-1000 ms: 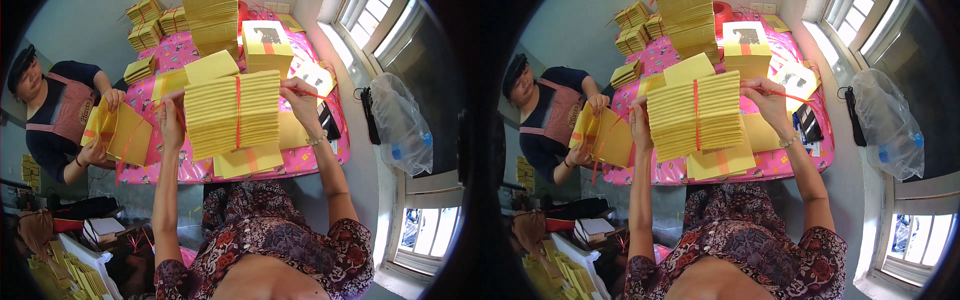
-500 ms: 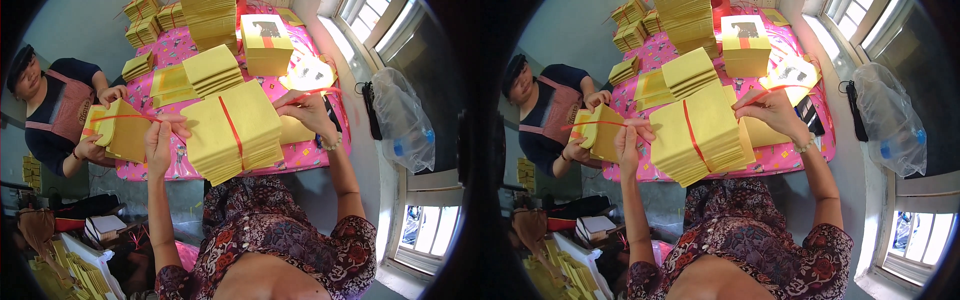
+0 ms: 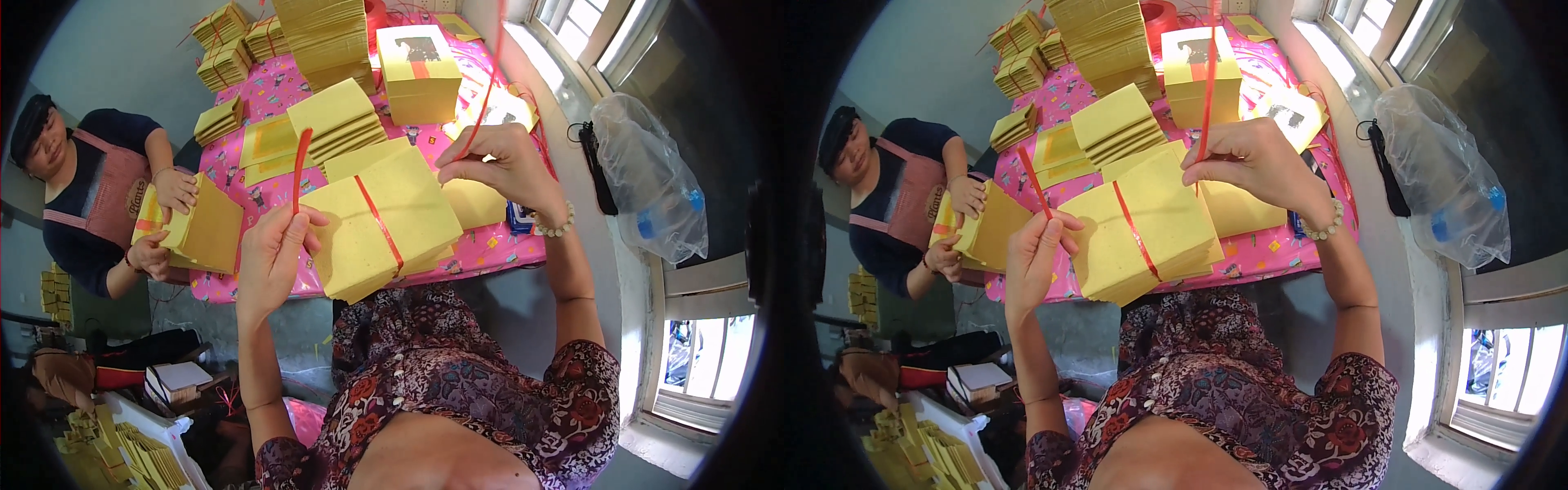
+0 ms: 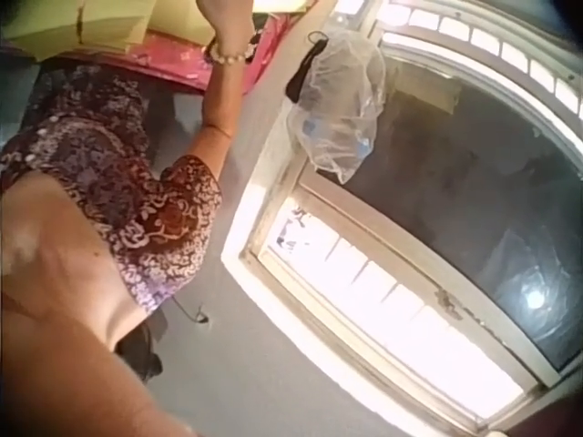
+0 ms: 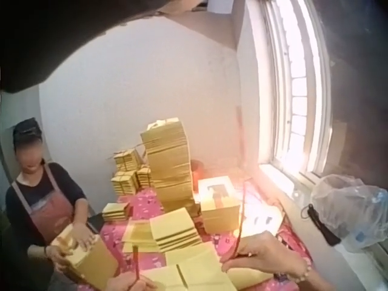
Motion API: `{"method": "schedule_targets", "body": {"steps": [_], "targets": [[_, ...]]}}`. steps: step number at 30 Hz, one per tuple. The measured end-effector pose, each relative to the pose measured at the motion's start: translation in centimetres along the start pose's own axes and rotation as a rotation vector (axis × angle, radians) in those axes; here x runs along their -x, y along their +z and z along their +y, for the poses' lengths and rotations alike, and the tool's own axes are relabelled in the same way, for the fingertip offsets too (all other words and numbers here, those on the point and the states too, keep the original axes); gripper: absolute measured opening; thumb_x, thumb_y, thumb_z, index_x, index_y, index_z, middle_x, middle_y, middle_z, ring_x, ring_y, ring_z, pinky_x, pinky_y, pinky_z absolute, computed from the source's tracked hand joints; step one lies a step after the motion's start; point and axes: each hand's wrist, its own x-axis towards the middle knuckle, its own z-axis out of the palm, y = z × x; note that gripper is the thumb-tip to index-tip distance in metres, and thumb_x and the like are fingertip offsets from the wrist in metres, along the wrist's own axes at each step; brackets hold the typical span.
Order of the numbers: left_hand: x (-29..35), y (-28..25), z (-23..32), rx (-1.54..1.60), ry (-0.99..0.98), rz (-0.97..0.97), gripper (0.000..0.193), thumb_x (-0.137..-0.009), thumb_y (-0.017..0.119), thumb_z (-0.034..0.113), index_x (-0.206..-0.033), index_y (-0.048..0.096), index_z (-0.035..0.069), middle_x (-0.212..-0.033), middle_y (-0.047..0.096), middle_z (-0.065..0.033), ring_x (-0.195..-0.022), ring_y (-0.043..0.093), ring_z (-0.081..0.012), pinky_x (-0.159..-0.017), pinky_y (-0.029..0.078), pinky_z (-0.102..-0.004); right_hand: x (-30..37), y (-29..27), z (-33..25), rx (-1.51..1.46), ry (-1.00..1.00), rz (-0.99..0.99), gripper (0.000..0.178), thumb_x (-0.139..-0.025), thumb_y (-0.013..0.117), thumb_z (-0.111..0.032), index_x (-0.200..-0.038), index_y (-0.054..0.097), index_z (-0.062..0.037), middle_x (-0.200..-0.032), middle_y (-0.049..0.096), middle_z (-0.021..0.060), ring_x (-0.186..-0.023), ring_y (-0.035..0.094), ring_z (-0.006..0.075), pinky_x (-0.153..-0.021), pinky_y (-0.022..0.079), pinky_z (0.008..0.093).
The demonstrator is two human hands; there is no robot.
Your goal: Tying ribbons around stacks of yellow paper for packaging.
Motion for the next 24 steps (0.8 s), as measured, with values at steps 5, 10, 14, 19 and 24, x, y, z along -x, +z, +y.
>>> {"method": "schedule_targets", "body": {"steps": [5,10,14,19,24], "targets": [[0.1,0.3,-0.2,0.143,-0.058,0.006,0.031,-0.106,0.048,0.020,-0.101,0.068,-0.002,-0.076,0.064,-0.0042,-0.074,0.060,-0.0079,-0.069,0.046,-0.0231,0.4,-0.1,-0.4,0.051,-0.029,0.005,0.015,-0.084,0.078,-0.017,-0.088,0.075,-0.0031,-0.081,0.073,0.0056,-0.070,0.069,0.0168,-0.062,0.052,0.0277],[0.1,0.2,-0.2,0.199,-0.028,0.000,0.031,-0.107,0.047,0.020,-0.102,0.068,-0.002,-0.077,0.064,-0.0032,-0.075,0.060,-0.0081,-0.069,0.047,-0.0240,-0.5,1.8,-2.1,0.310,-0.146,-0.088,0.013,-0.083,0.075,-0.018,-0.087,0.071,-0.0053,-0.078,0.068,0.0064,-0.071,0.066,0.0242,-0.063,0.051,0.0332],[0.3,0.3,-0.2,0.216,-0.023,-0.001,0.030,-0.106,0.048,0.020,-0.103,0.069,-0.001,-0.079,0.065,-0.0024,-0.076,0.060,-0.0082,-0.069,0.047,-0.0243,-0.7,3.8,-1.5,0.344,-0.157,-0.111,0.013,-0.084,0.073,-0.019,-0.086,0.069,-0.0062,-0.078,0.065,0.0060,-0.071,0.064,0.0249,-0.062,0.050,0.0351],[0.8,1.1,0.2,0.013,0.044,0.065,0.025,-0.104,0.049,0.016,-0.103,0.067,-0.001,-0.072,0.060,-0.0057,-0.067,0.058,-0.0147,-0.064,0.045,-0.0291,-0.8,4.2,-1.2,0.298,-0.167,-0.078,0.013,-0.084,0.073,-0.020,-0.086,0.070,-0.0069,-0.075,0.062,0.0061,-0.070,0.064,0.0248,-0.061,0.050,0.0355],[0.7,3.7,0.0,-0.045,0.112,0.167,0.019,-0.101,0.050,0.014,-0.095,0.061,-0.001,-0.073,0.054,-0.0099,-0.067,0.055,-0.0218,-0.063,0.042,-0.0345,-1.5,4.9,-2.2,0.350,-0.221,-0.116,0.015,-0.084,0.073,-0.023,-0.086,0.070,-0.0079,-0.076,0.062,0.0054,-0.071,0.064,0.0248,-0.061,0.050,0.0369]]}}
